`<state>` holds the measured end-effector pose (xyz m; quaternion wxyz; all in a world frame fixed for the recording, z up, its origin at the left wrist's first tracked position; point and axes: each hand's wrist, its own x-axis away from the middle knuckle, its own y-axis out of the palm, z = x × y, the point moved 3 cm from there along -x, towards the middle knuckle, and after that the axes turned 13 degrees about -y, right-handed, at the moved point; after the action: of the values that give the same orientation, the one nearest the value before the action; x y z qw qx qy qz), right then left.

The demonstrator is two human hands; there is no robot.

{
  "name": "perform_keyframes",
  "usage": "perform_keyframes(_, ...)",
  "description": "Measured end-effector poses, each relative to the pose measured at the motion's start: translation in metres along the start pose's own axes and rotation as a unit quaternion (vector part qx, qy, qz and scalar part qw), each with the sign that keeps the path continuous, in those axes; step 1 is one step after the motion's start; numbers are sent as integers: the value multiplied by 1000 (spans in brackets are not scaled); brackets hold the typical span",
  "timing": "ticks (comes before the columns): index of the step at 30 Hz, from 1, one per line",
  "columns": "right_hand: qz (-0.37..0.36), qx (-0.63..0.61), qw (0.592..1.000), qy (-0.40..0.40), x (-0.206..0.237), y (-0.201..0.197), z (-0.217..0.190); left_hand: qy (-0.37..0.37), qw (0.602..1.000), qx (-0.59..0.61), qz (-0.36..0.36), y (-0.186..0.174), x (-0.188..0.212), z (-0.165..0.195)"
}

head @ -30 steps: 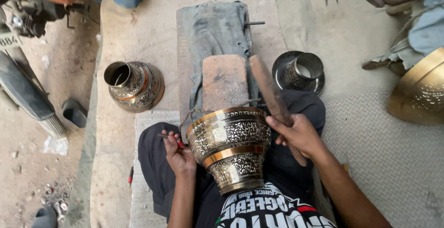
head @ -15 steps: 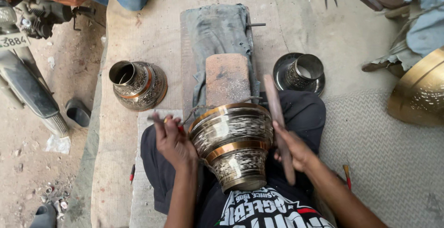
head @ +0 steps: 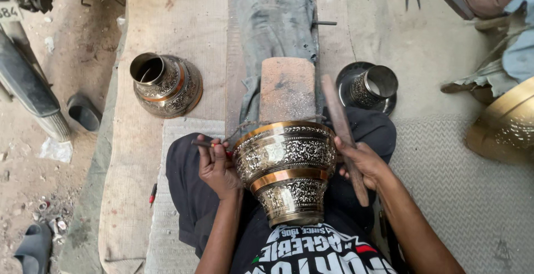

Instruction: The person sits on the floor holding an engraved brass vessel against a stone block and repeatedly strikes a chisel with a wooden mallet to carve decorative patterns into the metal, occasionally repositioning the vessel and touching the surface with a marker before resuming chiseling.

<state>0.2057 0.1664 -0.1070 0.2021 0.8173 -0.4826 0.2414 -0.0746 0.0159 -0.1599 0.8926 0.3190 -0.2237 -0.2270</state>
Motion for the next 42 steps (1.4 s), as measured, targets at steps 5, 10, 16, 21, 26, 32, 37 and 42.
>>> perform_keyframes(5,-1,-156,987,34,9,6,23,-2,997,18,-80,27,-6,17)
perform_keyframes(10,-31,-289,956,38,20,26,50,-14,991,-100,-91,58,-17,33)
perform_keyframes(16,-66,-283,955,53,26,32,53,-36,984,-132,-110,65,-21,44)
perform_keyframes(21,73,-97,991,-53,26,13,47,-86,955,-232,-164,80,-3,69)
perform_keyframes(26,128,-7,977,-170,38,-24,46,-198,862,-325,-335,132,38,63)
perform_keyframes(32,150,-10,958,-245,78,-57,62,-129,623,-540,-551,194,73,37)
perform_keyframes(37,190,120,942,-250,111,-61,72,-79,502,-613,-604,210,76,36)
perform_keyframes(42,254,334,876,-239,134,-56,57,2,454,-605,-654,210,81,37)
